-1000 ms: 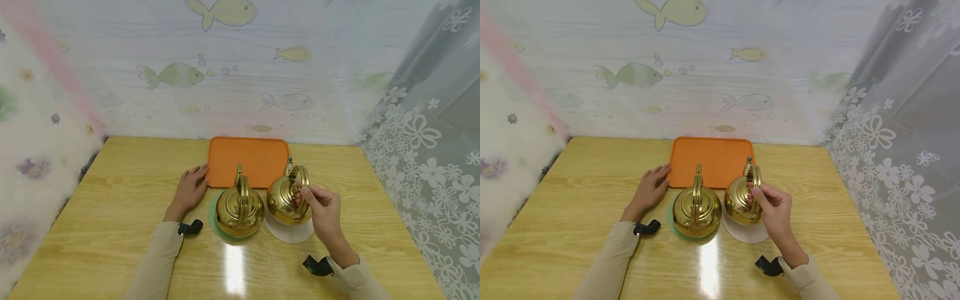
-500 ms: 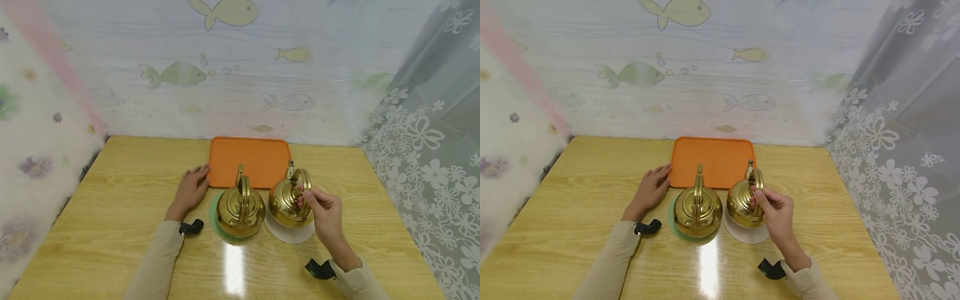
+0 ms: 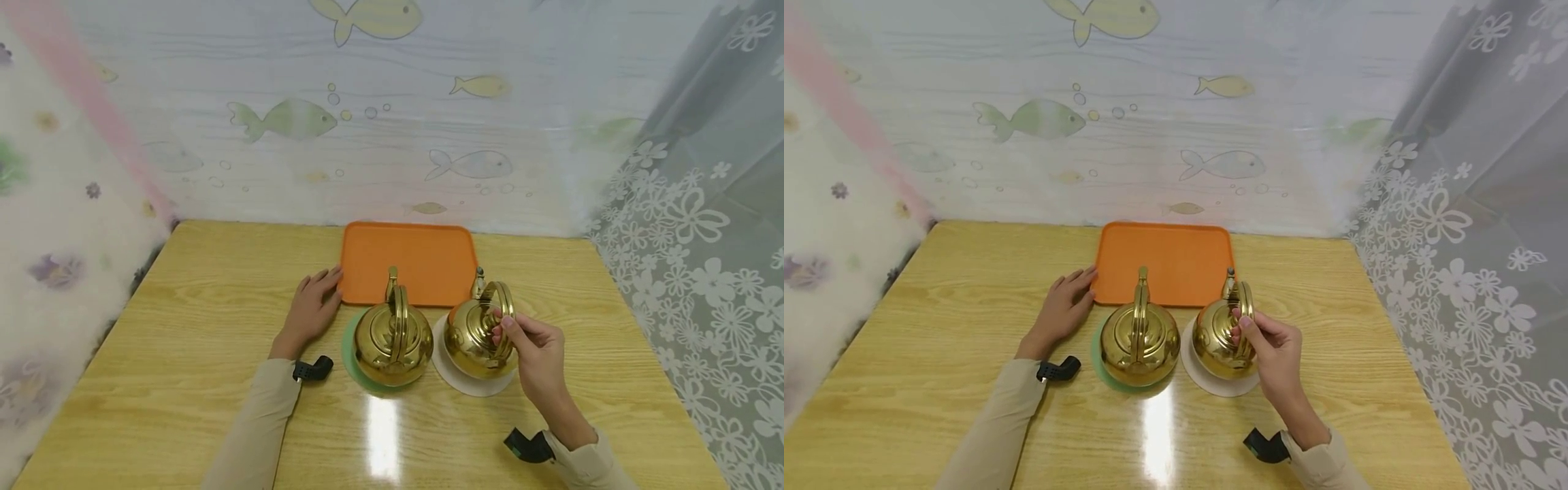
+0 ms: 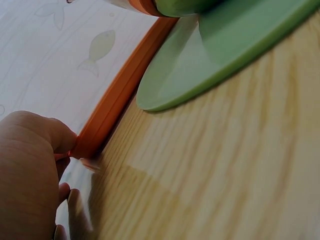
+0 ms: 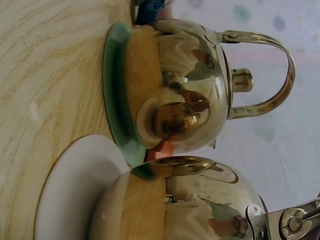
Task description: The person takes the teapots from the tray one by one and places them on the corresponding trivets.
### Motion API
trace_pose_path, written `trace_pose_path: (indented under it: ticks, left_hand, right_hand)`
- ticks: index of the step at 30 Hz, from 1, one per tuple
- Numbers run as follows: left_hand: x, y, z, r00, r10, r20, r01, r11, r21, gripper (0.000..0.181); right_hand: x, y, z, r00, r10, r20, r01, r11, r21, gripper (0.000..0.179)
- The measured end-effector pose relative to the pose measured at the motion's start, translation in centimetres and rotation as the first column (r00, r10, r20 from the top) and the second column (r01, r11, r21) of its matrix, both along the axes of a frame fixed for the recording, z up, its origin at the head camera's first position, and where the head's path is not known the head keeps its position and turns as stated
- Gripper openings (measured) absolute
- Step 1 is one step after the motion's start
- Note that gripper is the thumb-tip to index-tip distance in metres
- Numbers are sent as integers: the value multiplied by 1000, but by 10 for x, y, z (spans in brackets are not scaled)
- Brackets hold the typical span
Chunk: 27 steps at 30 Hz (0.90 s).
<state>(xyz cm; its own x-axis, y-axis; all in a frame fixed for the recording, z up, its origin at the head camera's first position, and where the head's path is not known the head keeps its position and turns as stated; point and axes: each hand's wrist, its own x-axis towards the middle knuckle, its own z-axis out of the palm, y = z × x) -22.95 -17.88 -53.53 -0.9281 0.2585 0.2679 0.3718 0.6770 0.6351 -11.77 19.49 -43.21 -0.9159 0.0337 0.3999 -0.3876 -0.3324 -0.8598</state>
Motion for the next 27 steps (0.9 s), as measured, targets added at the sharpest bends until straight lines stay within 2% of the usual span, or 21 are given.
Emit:
trace_pose_path:
  ticks: [12, 27]
  left_hand:
    - [1, 1, 4, 1000, -2, -3, 2, 1000, -10, 49]
    - [3, 2, 11, 1000, -9, 3, 9, 1000, -16, 49]
  right_hand:
    - [7, 3, 0, 1000, 4, 12, -4, 1000, -7, 28]
    - [13, 7, -1, 997, 54, -53, -57, 996, -62, 31]
